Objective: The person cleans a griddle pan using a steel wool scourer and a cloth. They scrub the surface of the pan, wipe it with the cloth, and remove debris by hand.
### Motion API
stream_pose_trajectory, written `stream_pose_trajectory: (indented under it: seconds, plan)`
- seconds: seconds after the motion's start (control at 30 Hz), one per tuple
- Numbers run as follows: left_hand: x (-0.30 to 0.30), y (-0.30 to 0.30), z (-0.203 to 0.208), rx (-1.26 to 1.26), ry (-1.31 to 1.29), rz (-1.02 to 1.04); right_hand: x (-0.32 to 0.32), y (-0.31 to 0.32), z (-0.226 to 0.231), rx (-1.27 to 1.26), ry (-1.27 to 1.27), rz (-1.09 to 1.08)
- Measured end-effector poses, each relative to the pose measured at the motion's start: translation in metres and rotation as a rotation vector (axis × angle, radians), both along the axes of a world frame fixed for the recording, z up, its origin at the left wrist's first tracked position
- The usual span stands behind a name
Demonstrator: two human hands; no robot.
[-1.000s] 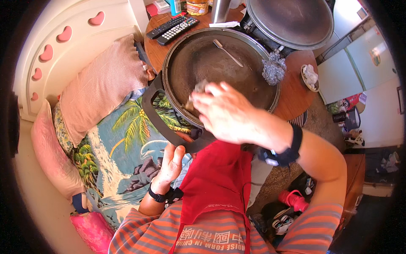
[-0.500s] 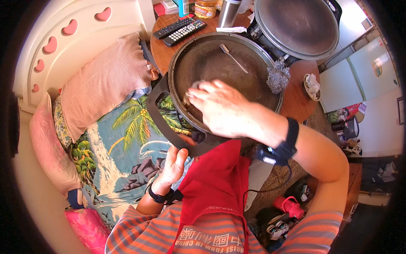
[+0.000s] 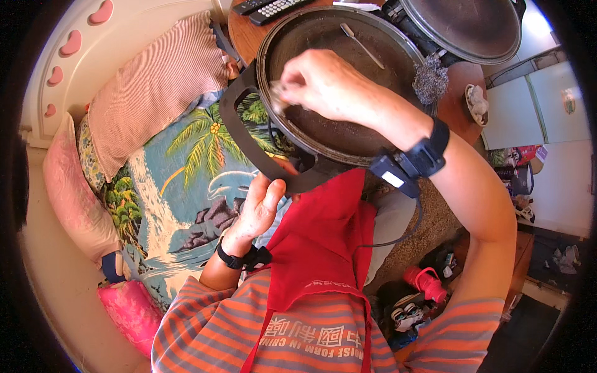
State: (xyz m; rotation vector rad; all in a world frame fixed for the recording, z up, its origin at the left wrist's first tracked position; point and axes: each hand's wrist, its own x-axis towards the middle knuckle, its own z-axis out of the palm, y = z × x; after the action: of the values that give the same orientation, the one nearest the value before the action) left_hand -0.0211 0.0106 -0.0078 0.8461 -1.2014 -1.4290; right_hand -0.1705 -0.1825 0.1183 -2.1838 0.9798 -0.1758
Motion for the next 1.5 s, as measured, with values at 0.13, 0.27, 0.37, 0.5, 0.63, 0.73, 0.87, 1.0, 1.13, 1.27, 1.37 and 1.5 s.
stream_pose_trajectory:
  seconds: [0.13, 0.27, 0.37, 0.5, 0.63, 0.73, 0.87, 1.0, 1.13, 1.27, 1.37, 1.5]
  plan:
    - [-0.001, -0.001, 0.007, 0.006, -0.020, -0.011, 0.022, 0.014, -0.009, -0.104, -0.097, -0.023]
    - [0.000, 0.001, 0.002, 0.020, -0.005, -0.006, 0.004, 0.037, -0.006, -0.092, -0.053, 0.012]
    - [-0.001, 0.002, 0.002, 0.018, 0.004, -0.003, -0.035, 0.068, 0.011, -0.112, 0.020, 0.068]
    - [-0.002, 0.003, 0.006, 0.021, 0.005, 0.003, -0.084, 0.092, 0.033, -0.085, 0.150, 0.000]
    - [-0.006, 0.002, 0.002, 0.018, 0.026, 0.021, -0.068, 0.085, 0.018, -0.115, 0.069, -0.012]
    - [-0.005, 0.001, -0.001, 0.001, 0.024, 0.020, -0.014, 0.069, -0.005, -0.241, -0.038, -0.078]
    - [-0.006, 0.002, 0.004, 0.063, 0.006, 0.064, -0.003, 0.061, -0.007, -0.298, -0.025, -0.054]
    - [-0.006, 0.003, 0.008, 0.061, -0.024, 0.076, -0.068, 0.090, 0.001, -0.297, -0.030, 0.026]
    - [-0.005, 0.005, 0.005, 0.060, -0.021, 0.082, -0.133, 0.099, 0.011, -0.392, 0.097, 0.022]
    - [-0.004, 0.006, 0.009, 0.080, 0.017, 0.089, -0.169, 0.094, 0.019, -0.476, 0.190, -0.097]
    - [-0.004, 0.005, 0.008, 0.092, 0.059, 0.091, -0.172, 0.098, 0.005, -0.398, 0.007, -0.217]
    - [-0.002, 0.013, 0.002, 0.146, 0.070, 0.150, -0.139, 0.116, -0.017, -0.332, -0.238, -0.332]
